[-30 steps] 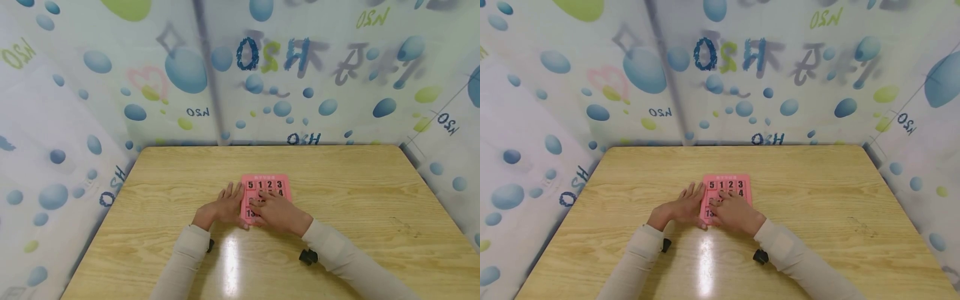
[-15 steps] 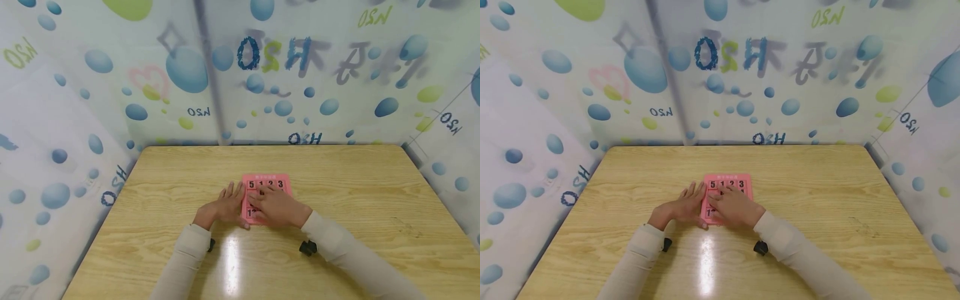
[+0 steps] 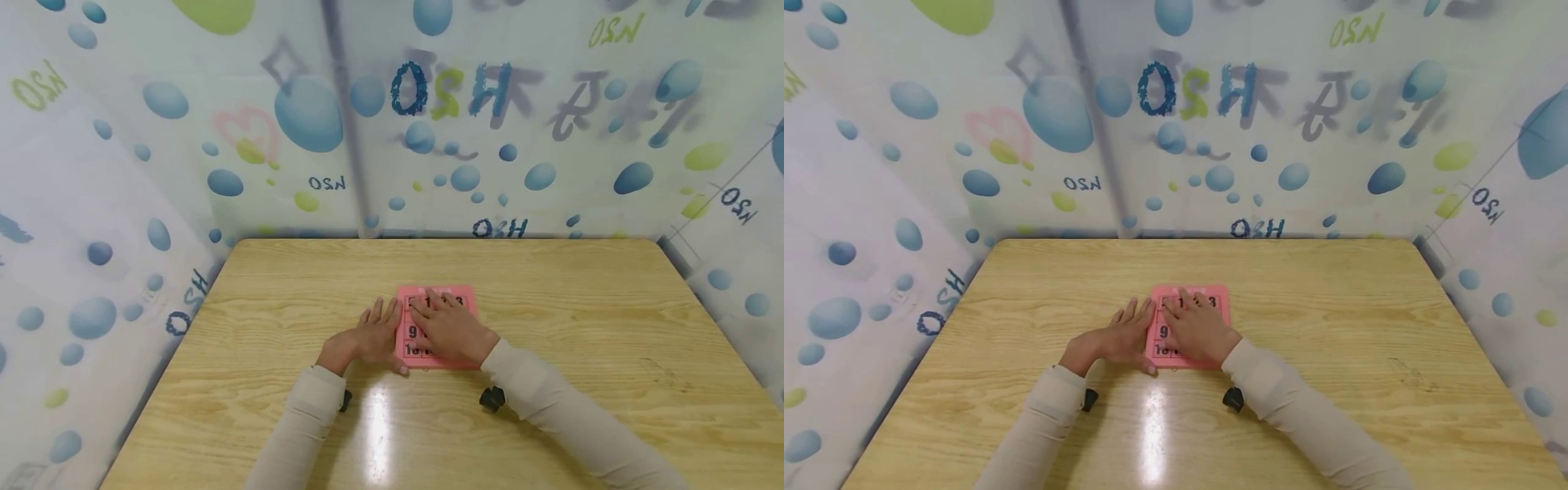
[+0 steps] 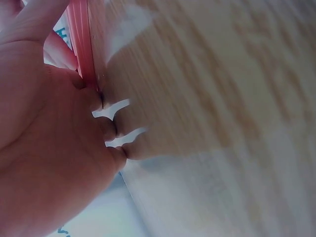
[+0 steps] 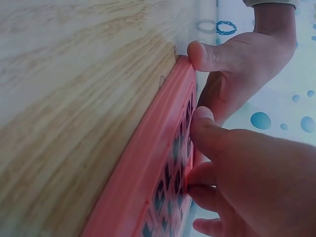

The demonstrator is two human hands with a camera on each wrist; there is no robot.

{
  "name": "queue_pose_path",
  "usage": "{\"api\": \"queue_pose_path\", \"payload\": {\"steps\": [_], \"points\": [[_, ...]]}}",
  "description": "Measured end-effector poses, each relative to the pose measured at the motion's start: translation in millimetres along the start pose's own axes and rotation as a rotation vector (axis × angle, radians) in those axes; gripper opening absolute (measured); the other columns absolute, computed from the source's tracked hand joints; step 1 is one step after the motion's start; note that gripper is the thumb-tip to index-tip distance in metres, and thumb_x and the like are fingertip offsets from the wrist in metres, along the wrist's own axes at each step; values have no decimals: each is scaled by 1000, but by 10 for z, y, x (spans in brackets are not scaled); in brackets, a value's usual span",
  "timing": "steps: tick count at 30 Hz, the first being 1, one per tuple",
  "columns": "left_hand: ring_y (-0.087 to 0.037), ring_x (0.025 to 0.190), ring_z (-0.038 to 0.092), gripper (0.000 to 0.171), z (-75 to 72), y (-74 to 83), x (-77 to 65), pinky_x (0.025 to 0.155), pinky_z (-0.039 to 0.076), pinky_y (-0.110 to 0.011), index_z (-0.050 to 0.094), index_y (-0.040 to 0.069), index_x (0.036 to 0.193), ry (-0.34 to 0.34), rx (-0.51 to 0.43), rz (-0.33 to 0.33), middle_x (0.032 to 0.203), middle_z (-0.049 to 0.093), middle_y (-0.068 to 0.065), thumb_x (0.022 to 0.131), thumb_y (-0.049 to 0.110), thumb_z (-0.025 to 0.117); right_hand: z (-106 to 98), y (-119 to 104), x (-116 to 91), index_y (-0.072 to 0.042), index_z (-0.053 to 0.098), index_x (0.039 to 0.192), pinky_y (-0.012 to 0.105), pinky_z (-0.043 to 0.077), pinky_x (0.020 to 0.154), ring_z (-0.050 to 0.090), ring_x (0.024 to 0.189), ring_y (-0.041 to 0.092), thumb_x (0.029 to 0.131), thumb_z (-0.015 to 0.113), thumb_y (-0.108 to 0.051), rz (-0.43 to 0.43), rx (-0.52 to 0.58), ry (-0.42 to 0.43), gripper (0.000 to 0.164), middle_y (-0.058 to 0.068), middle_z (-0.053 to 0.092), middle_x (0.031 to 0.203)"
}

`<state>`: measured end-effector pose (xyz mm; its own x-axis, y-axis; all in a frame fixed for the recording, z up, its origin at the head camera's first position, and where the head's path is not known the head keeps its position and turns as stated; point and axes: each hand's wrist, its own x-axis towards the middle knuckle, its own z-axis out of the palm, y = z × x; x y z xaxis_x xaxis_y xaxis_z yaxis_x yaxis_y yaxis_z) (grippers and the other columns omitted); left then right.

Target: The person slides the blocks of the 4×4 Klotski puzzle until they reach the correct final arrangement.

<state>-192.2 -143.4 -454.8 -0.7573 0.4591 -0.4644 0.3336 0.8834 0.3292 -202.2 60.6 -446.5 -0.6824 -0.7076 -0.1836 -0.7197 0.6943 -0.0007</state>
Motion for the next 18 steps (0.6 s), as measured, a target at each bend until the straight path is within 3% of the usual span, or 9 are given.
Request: {"api": "queue_pose_path", "payload": {"steps": [18], "points": [[-38, 151, -15, 128, 8, -11, 0, 123, 4, -55, -6, 4, 158, 8, 8, 13, 166, -12, -14, 78, 62, 74, -7, -63, -52, -10, 43, 151, 54, 27, 119, 31, 147, 35, 103, 43, -51, -26, -20, 33, 63, 6, 42, 155]]}}
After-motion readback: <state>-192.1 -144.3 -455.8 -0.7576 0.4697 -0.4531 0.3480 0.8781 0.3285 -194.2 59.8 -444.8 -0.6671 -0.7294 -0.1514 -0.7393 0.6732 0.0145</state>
